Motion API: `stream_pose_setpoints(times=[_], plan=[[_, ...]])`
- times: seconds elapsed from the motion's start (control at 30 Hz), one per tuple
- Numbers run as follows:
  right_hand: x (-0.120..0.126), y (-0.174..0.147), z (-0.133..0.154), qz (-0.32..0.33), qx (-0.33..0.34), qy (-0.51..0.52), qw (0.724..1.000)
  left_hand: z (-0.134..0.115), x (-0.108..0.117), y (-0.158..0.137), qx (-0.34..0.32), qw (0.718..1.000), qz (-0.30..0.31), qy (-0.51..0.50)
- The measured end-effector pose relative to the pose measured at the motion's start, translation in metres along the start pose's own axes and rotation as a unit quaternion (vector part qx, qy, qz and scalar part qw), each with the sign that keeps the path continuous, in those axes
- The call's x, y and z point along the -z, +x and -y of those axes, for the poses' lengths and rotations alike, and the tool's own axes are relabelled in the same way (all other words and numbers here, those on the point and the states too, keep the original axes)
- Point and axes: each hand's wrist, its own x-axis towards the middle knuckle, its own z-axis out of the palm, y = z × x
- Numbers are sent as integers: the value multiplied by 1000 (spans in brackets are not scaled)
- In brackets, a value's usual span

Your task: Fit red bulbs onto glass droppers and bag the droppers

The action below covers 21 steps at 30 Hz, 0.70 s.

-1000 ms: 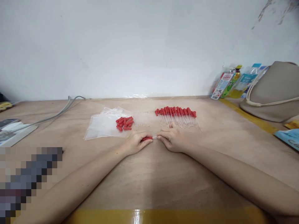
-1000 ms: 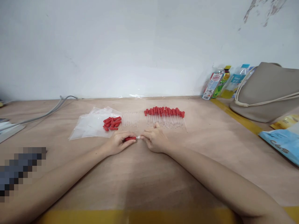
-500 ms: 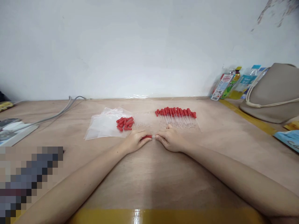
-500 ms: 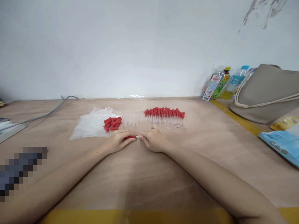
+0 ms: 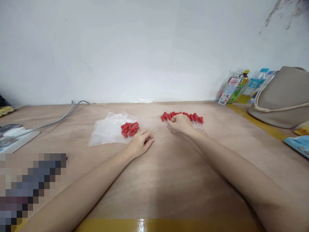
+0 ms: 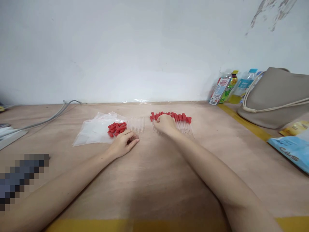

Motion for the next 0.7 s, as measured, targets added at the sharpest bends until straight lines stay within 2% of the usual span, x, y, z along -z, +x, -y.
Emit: stream_pose_setpoints(times=[0.1, 0.2, 0.37, 0.53, 0.63, 0.7], plan=[[-13, 18, 10, -29, -28, -65, 997, 1, 1, -1, -14, 1000, -17, 12], [-26, 30, 12, -30, -48, -99, 994, 2, 3, -2, -8, 997, -51, 61], [-34, 29, 11, -48, -25, -138, 989, 6, 9, -1, 67, 979, -116, 154], [-36, 18, 26, -33, 26, -125, 991, 13, 20, 5, 156, 948, -172, 216], [-41, 17, 37, -11, 25, -115, 993, 22, 31, 9, 203, 934, -186, 226], [-45, 19, 43, 2, 15, -112, 994, 30, 38, 10, 211, 936, -173, 224]])
